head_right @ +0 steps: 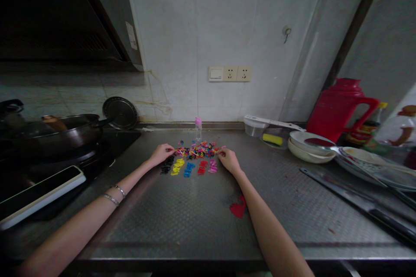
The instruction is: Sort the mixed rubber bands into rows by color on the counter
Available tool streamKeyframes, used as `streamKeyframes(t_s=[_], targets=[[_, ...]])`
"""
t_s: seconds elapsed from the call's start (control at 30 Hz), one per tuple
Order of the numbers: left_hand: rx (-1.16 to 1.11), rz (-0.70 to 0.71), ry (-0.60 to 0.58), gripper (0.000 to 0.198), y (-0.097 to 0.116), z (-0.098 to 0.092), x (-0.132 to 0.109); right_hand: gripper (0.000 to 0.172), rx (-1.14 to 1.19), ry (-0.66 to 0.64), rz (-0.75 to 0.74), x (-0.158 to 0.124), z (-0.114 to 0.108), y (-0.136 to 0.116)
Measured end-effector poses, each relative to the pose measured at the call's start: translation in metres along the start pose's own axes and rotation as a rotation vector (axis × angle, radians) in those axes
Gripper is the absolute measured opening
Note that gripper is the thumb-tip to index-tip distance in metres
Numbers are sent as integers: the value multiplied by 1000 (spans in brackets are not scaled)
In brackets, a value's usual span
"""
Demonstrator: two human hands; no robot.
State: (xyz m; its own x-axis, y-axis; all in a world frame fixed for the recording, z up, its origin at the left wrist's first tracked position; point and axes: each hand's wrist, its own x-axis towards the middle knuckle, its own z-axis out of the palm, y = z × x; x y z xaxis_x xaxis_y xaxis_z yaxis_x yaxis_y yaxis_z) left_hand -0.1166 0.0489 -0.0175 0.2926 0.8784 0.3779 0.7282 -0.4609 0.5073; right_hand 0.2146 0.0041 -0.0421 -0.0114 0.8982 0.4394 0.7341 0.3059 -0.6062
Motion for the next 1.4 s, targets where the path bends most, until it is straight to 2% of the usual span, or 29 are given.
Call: streamKeyframes(t_s=[0.2, 0.33, 0.47, 0.7, 0.87, 1.0, 1.17, 1.4], targets=[[-16, 57, 83, 21, 6, -2, 4, 26, -3, 1, 14, -1, 0, -2], [-56, 64, 97, 20, 17, -3, 7, 26, -2, -3, 22, -1, 0, -2], [-102, 114, 20, 20, 41, 5, 7, 26, 4, -9, 34, -1, 1, -2], [-126, 267, -175, 18, 95, 33, -5, 27, 8, 2, 34, -1, 1, -3], [-1, 358, -271, 18, 114, 48, -14, 25, 4, 2, 29, 0, 3, 0], [34, 348, -296, 20, 115, 50, -17, 25, 11, -2, 21, 0, 2, -1], [-60, 316, -289, 23, 110, 33, -15, 24, 4, -2, 41, 0, 2, -2], [-133, 104, -177, 27, 62, -9, -4, 20, -38, -106, 64, 4, -1, -13]])
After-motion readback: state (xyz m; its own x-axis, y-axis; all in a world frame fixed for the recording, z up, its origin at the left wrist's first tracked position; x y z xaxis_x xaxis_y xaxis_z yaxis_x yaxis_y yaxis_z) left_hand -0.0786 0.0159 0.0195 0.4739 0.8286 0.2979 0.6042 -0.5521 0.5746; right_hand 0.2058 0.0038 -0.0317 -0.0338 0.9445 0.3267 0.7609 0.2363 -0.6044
